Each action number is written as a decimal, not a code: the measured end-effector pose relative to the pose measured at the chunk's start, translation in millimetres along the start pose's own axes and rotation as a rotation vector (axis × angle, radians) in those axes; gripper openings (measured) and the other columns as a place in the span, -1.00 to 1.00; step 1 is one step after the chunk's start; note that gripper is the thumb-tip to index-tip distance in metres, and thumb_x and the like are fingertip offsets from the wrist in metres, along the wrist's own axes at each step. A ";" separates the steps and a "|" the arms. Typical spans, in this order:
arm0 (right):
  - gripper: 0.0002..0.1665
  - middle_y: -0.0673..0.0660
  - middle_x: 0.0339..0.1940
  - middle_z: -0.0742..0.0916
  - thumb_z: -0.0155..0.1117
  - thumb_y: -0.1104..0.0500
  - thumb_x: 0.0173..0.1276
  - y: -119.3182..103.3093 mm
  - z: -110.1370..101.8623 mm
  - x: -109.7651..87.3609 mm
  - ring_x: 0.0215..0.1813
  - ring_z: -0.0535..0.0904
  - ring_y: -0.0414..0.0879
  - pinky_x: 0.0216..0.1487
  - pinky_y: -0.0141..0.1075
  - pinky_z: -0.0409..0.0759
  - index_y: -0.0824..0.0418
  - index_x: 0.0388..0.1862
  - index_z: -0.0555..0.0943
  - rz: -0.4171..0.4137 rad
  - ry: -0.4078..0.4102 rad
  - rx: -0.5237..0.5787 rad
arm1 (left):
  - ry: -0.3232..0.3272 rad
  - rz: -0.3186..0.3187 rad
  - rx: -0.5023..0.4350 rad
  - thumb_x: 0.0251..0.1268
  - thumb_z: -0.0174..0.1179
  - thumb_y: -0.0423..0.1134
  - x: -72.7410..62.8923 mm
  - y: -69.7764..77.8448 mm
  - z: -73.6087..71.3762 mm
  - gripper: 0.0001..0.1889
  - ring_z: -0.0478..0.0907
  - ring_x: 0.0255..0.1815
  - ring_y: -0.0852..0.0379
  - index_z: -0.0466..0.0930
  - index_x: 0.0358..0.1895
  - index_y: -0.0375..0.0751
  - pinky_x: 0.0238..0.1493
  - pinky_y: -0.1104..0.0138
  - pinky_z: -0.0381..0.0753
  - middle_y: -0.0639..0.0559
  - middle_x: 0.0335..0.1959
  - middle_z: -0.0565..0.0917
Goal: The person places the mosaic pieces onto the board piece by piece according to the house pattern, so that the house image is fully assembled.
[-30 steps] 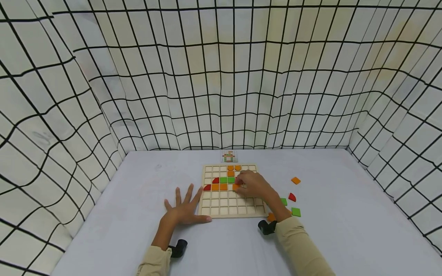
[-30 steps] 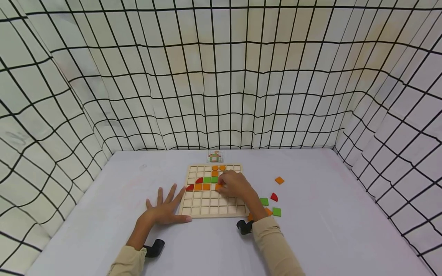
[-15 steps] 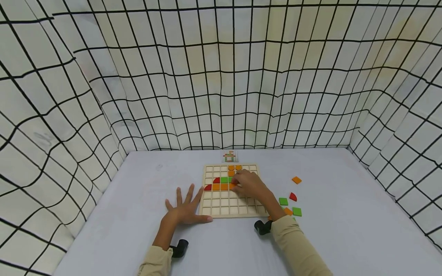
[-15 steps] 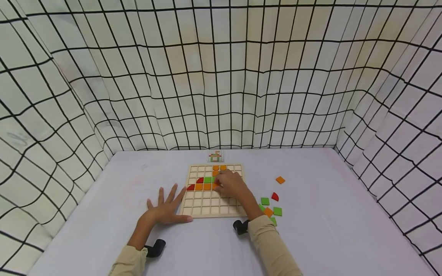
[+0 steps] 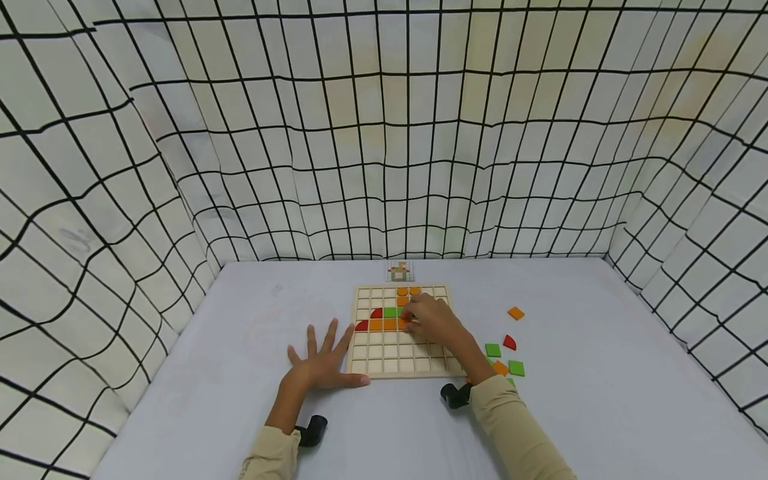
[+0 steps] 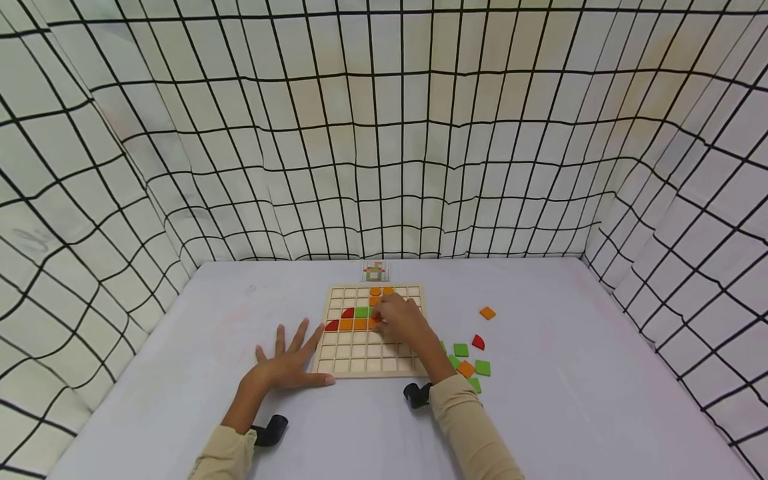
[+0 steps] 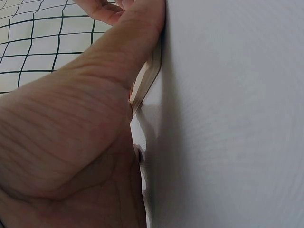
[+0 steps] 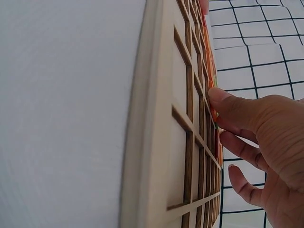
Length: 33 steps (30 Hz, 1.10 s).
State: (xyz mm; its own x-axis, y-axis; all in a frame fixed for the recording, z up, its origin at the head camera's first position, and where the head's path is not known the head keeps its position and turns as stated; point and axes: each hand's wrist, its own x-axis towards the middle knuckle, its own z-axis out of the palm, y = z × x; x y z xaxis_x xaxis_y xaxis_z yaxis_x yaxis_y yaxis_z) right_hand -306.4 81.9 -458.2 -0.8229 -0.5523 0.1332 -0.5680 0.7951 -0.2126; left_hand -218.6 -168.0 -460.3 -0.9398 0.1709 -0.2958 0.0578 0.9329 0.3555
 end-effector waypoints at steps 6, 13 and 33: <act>-0.77 -0.01 -0.12 0.69 0.40 -0.03 0.26 -0.5 -0.7 -0.9 -0.09 0.56 -0.09 -0.17 -0.20 0.54 0.04 -0.17 0.73 -0.004 0.003 0.008 | 0.001 0.000 0.024 -0.03 0.27 0.44 -6.1 5.3 -5.0 0.16 -0.51 0.53 -0.51 -0.11 0.59 0.06 0.22 -0.57 -0.35 -0.21 0.62 -0.27; -0.78 -0.05 -0.18 0.68 0.41 -0.04 0.25 1.6 -1.2 -2.3 -0.14 0.54 -0.14 -0.20 -0.24 0.52 0.01 -0.18 0.73 0.009 0.004 0.009 | -0.001 0.006 0.023 -0.04 0.26 0.46 -6.2 7.8 -5.0 0.18 -0.48 0.53 -0.52 -0.12 0.59 0.06 0.21 -0.57 -0.34 -0.21 0.62 -0.26; -0.72 -0.01 -0.15 0.70 0.43 0.01 0.24 25.7 -20.9 -18.3 -0.04 0.59 -0.10 -0.11 -0.15 0.59 0.07 -0.10 0.72 0.080 0.075 0.038 | 0.010 -0.002 0.022 -0.04 0.29 0.43 -7.2 6.9 -5.2 0.17 -0.49 0.53 -0.52 -0.11 0.59 0.04 0.21 -0.57 -0.36 -0.22 0.62 -0.26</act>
State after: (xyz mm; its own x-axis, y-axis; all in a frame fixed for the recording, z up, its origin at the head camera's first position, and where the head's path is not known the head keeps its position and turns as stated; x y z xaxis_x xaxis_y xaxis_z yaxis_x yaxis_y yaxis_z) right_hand -306.2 117.6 -445.8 -0.8648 -0.4664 0.1861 -0.5011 0.8249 -0.2616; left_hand -213.1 -164.5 -451.2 -0.9433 0.1658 -0.2877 0.0630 0.9400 0.3353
